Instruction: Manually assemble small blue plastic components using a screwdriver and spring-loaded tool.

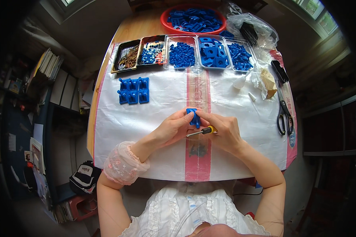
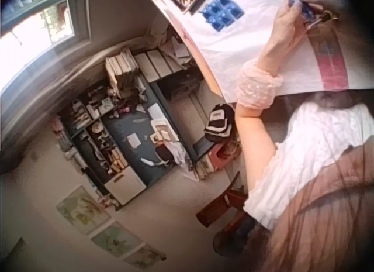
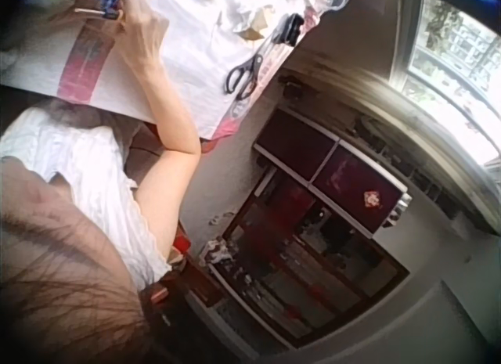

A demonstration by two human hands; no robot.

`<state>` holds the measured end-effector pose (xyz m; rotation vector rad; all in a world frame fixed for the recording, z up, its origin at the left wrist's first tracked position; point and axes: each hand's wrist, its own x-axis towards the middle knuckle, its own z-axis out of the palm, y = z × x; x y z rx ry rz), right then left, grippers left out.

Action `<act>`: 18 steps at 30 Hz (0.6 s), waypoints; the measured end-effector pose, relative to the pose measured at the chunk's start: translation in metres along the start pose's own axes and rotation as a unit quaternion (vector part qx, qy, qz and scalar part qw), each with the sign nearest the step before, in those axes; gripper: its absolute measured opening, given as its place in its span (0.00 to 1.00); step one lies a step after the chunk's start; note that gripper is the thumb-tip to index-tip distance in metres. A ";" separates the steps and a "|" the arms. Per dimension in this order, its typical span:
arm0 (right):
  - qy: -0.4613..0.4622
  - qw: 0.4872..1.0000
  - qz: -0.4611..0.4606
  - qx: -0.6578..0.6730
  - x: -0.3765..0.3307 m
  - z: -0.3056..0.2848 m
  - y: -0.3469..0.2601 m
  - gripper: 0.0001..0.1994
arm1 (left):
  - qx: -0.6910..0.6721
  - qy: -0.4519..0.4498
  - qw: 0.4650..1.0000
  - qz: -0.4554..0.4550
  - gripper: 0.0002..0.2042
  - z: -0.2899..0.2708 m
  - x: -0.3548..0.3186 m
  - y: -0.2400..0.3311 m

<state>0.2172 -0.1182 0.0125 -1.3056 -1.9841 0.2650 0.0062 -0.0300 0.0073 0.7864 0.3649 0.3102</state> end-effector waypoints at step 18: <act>0.015 0.987 0.092 0.133 0.003 -0.004 -0.004 0.11 | 0.057 -0.044 0.997 -0.019 0.24 -0.009 0.000 -0.010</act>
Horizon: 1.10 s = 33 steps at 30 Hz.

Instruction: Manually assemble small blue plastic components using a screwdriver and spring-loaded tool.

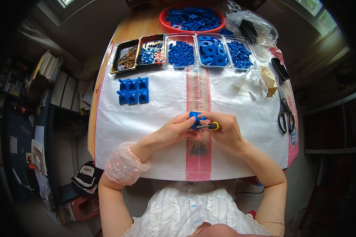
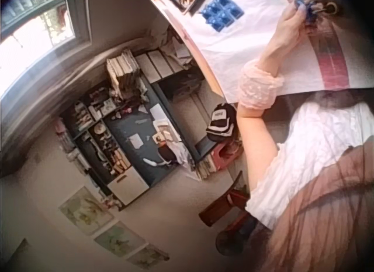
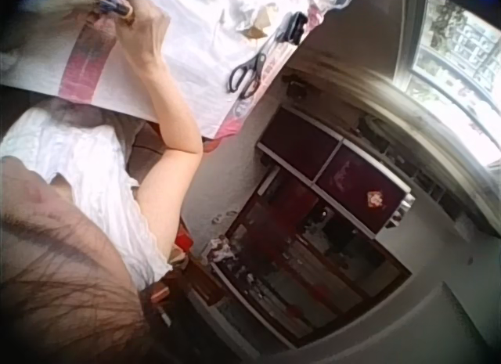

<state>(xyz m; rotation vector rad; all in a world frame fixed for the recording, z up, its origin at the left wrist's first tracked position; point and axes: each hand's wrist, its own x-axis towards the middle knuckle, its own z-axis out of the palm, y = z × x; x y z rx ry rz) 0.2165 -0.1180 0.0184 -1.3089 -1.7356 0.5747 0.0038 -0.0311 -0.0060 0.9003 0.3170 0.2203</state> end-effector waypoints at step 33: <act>0.093 0.990 0.078 0.077 0.006 -0.006 0.019 0.15 | -0.002 0.095 0.990 0.108 0.15 -0.006 0.007 0.008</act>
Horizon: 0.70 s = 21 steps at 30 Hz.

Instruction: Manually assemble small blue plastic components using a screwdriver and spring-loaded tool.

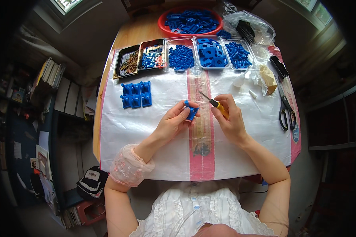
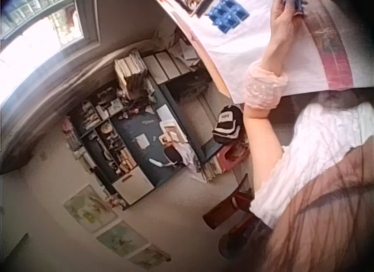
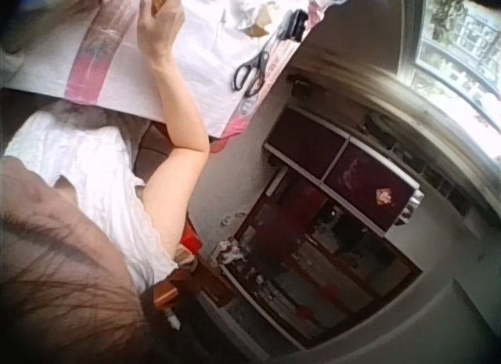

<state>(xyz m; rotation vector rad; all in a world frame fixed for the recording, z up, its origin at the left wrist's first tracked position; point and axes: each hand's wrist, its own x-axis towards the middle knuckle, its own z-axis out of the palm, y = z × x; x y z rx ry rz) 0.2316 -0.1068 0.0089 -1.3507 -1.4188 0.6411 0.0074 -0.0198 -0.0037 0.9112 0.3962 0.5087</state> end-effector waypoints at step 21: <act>-0.014 0.968 -0.166 -0.186 0.008 -0.014 -0.017 0.13 | -0.026 0.087 0.995 0.037 0.09 -0.008 0.010 0.005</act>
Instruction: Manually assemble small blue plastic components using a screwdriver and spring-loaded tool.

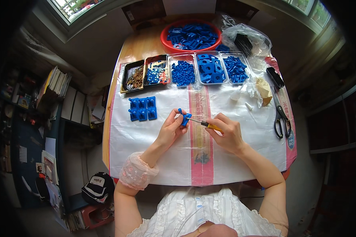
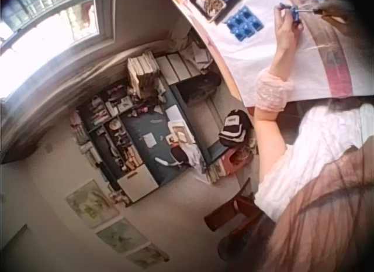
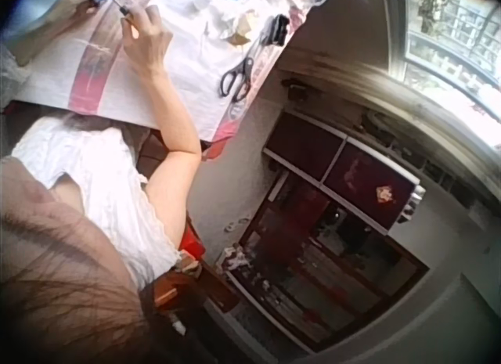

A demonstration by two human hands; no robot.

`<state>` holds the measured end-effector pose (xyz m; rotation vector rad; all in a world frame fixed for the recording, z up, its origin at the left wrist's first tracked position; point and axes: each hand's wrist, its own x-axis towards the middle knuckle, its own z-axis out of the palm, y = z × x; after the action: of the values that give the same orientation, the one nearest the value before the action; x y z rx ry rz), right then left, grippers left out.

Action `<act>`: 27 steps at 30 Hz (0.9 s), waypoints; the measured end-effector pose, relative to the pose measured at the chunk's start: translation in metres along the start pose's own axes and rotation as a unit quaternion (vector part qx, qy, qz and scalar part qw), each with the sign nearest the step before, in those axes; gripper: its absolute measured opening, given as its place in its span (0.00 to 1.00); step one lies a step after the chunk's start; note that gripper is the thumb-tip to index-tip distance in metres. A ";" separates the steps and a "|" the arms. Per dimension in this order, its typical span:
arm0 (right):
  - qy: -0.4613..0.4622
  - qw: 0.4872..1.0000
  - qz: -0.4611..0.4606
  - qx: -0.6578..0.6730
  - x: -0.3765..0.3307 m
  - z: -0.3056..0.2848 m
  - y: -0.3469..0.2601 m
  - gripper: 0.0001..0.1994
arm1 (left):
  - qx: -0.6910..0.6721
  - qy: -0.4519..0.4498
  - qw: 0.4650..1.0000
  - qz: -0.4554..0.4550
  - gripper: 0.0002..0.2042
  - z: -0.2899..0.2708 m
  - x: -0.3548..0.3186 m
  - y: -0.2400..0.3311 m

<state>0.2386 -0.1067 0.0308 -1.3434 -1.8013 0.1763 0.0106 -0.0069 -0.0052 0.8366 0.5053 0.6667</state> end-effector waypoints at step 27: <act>-0.025 0.997 0.053 0.042 -0.004 -0.001 -0.005 0.11 | 0.160 -0.010 0.986 0.037 0.07 0.008 -0.001 -0.005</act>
<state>0.2357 -0.1129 0.0320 -1.3869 -1.7440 0.3417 0.0169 -0.0143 -0.0043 1.1681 0.5731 0.6539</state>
